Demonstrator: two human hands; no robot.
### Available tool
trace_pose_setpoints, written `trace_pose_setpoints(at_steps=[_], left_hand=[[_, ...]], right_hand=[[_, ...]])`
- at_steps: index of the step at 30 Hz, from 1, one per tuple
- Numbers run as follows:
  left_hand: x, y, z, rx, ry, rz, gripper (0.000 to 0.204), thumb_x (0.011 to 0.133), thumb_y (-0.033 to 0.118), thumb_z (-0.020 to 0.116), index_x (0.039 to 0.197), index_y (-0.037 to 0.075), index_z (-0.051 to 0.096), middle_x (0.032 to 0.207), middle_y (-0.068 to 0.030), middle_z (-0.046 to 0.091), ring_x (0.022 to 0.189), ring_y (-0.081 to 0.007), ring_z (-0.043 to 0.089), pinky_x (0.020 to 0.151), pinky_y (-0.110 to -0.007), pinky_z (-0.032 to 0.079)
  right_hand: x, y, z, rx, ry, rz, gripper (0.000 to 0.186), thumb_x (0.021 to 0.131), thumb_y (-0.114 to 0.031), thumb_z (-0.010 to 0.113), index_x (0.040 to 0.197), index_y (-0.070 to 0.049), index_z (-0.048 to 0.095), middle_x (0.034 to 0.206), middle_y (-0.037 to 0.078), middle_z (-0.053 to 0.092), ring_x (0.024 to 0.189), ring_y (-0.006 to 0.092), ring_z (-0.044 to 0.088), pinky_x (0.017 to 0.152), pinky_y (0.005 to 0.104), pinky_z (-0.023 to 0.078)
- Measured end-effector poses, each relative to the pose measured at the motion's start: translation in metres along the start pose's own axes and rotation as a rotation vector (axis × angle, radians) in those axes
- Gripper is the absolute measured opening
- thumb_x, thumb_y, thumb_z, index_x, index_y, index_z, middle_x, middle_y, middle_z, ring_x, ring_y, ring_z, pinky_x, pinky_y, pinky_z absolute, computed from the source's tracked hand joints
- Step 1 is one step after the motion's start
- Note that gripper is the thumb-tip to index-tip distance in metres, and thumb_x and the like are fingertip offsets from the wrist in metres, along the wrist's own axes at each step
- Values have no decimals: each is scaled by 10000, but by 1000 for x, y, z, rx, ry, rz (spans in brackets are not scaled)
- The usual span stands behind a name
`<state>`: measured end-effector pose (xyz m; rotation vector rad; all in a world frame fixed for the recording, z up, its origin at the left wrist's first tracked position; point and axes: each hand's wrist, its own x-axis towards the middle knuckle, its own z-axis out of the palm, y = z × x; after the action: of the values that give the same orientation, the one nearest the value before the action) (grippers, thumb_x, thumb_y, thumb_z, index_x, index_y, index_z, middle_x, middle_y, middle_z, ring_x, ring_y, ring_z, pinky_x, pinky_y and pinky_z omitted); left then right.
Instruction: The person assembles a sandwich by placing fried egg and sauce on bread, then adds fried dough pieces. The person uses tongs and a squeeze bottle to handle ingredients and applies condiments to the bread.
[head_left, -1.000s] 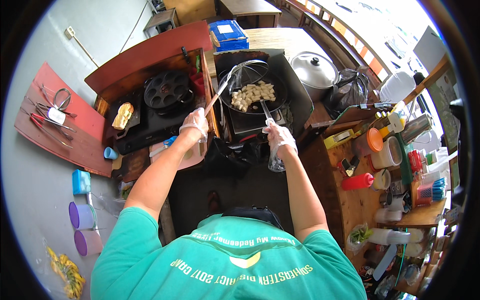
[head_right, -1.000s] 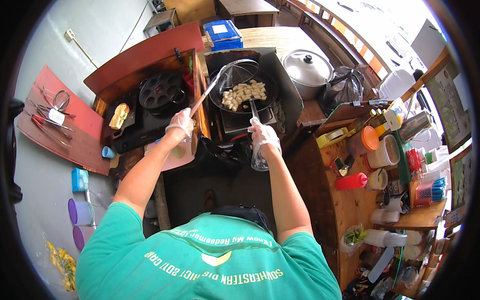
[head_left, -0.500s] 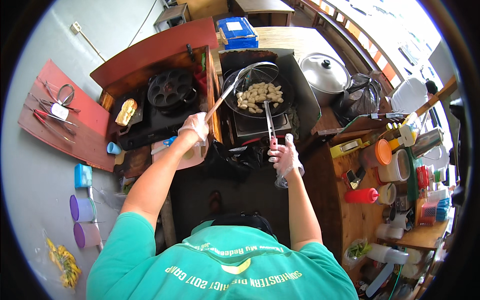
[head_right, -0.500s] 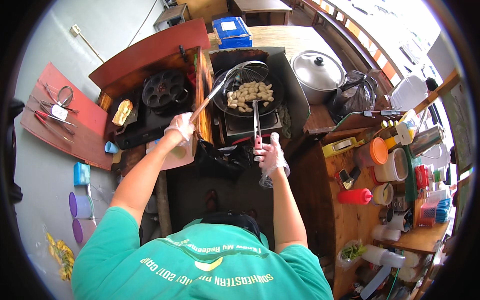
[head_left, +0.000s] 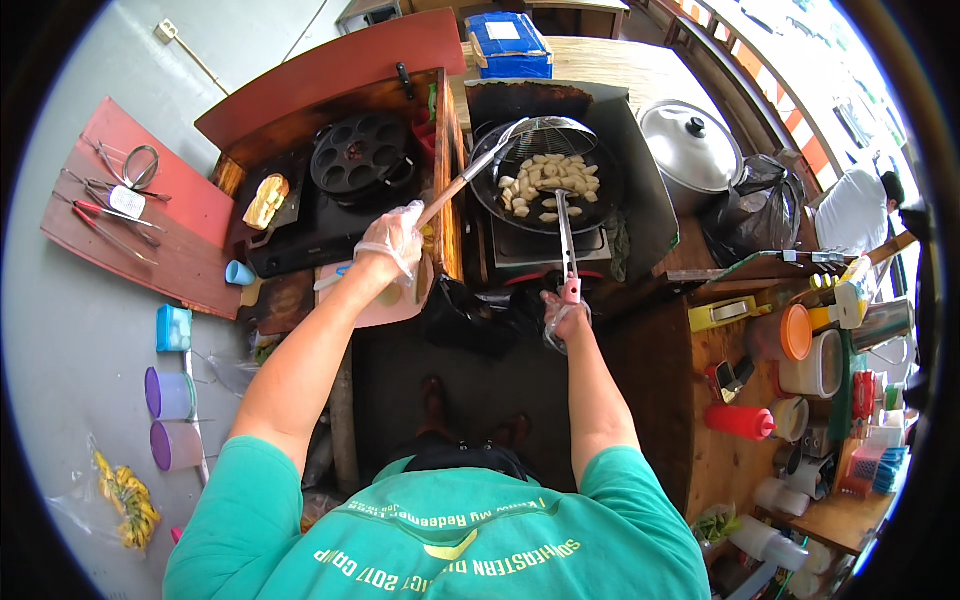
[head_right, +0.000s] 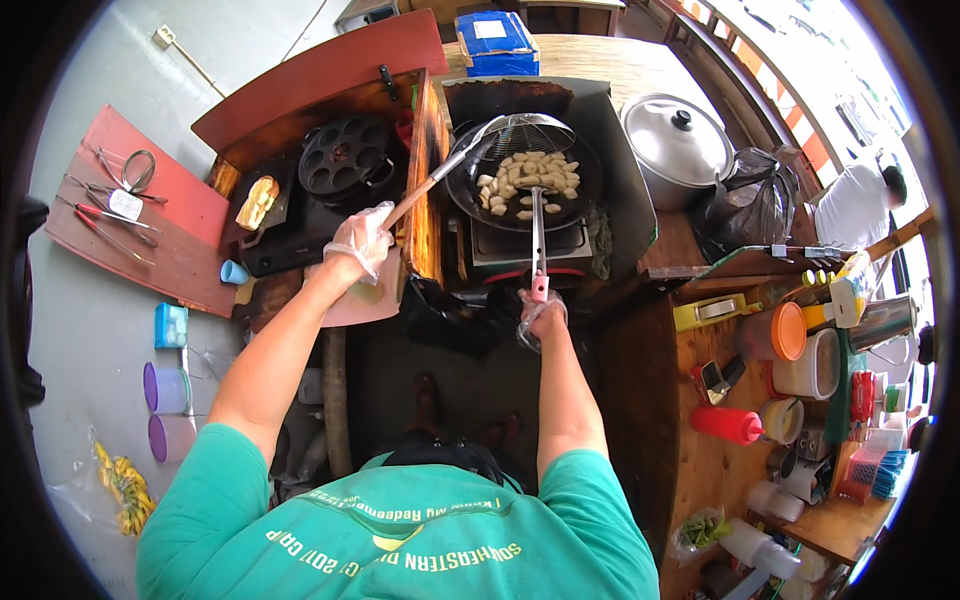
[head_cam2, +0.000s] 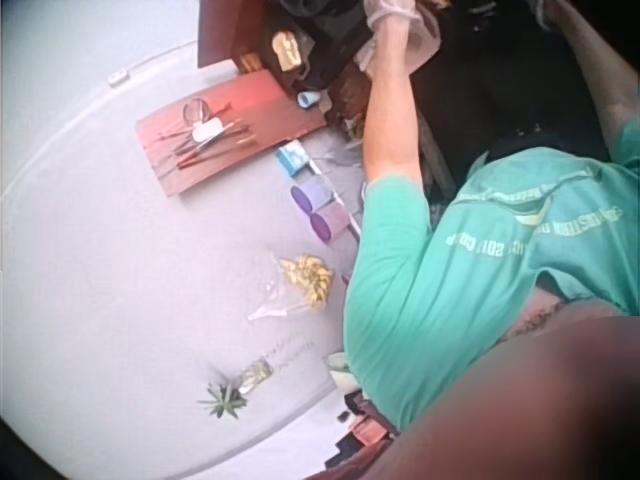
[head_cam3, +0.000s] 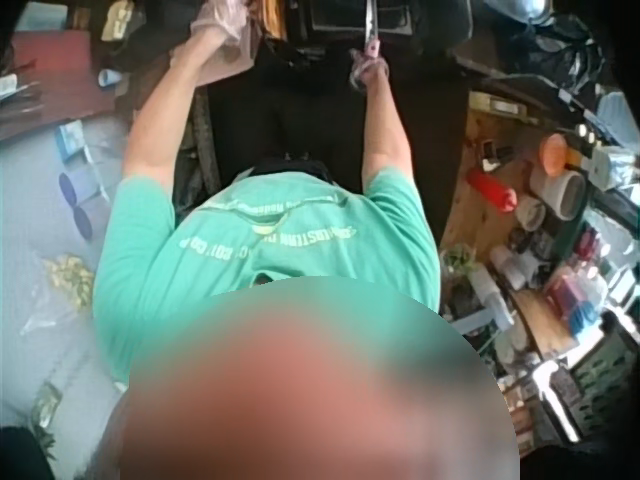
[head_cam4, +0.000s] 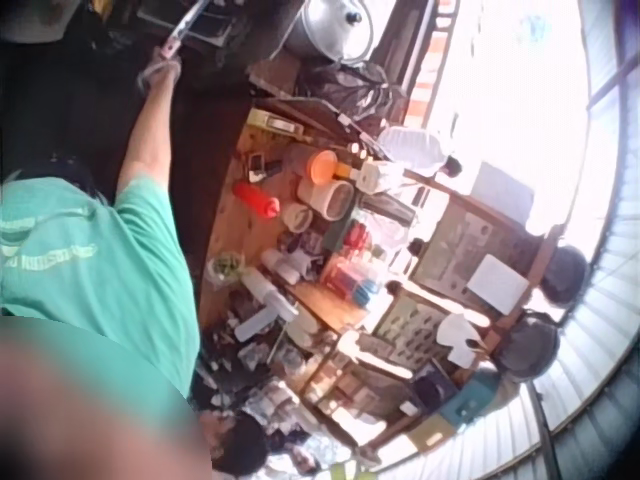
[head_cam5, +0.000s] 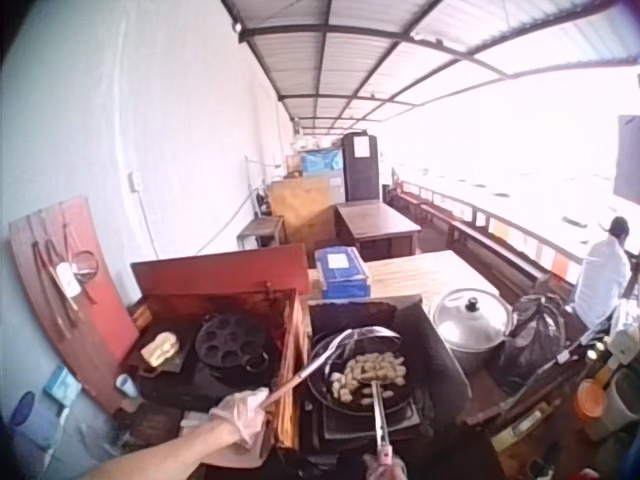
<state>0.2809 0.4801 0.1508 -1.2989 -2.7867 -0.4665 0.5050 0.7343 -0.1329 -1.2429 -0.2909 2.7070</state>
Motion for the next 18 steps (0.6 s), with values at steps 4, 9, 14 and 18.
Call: trace_pose_setpoints(at_steps=[4,9,14,18], left_hand=[[0,-6,1,23,-11,-9,494,881,108,576,1369,36,588,1174,-264,675,1046,-442,672,940,-488,551],[-3,-12,2,27,5,-21,565,859,95,565,1423,61,566,1125,-262,672,1017,-444,666,919,-493,547],[-8,-16,4,45,-32,-56,512,900,114,585,1411,83,574,1205,-236,675,1039,-424,685,917,-482,564],[-7,-17,6,39,-20,-45,523,904,112,579,1425,87,564,1201,-236,675,1026,-426,688,907,-483,567]], right_hand=[[14,-1,8,196,52,32,185,987,-355,629,998,-173,660,782,93,685,473,146,492,405,258,362],[43,-10,-10,476,-132,189,324,904,-344,744,966,-41,645,819,117,696,444,139,456,400,249,399],[71,-11,-7,492,107,-59,144,998,-227,594,936,-97,590,746,124,608,554,253,552,532,346,569],[74,5,7,354,215,-346,62,1039,-181,537,1026,-121,542,904,97,601,725,301,643,818,452,611]])
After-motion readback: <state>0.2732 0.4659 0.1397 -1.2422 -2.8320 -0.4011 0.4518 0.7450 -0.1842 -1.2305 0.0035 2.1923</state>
